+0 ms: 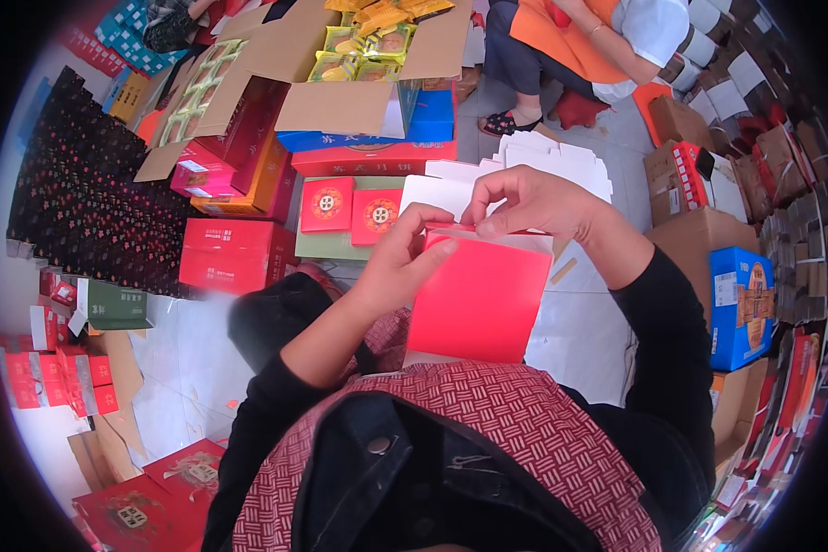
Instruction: The person assembles small red boxes by folding flat cardboard pieces into shape, inserting a wrapped item, and closing the box. The person repeats this process for multiple boxes while sitting on the floor.
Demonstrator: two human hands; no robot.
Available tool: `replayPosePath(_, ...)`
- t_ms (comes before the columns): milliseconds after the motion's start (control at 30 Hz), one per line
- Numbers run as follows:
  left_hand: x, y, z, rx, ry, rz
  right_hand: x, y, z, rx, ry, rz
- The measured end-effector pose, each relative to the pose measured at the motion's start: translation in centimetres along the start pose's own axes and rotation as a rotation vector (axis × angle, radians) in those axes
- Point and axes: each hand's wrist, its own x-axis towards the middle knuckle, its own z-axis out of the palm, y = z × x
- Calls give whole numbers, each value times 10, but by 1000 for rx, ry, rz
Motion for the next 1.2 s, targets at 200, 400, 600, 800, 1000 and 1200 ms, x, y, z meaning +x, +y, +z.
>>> replayPosePath(200, -3, 2, -3, 24, -39, 49, -5, -13, 17, -100, 108, -32)
replayPosePath(400, -6, 6, -3, 53, -54, 75, -12, -4, 25, -305, 241, -128)
replayPosePath(600, -5, 2, -1, 82, -24, 130, -11, 6, 26, -409, 265, -281)
replayPosePath(800, -7, -1, -2, 132, -24, 186, -6, 1, 32, -517, 298, -230)
replayPosePath(1000, -8, 1, -4, 180, -42, 196, 0, -3, 31, -716, 323, -284)
replayPosePath(1200, -11, 1, 1, 80, -18, 92, 4, -7, 30, -975, 267, -384)
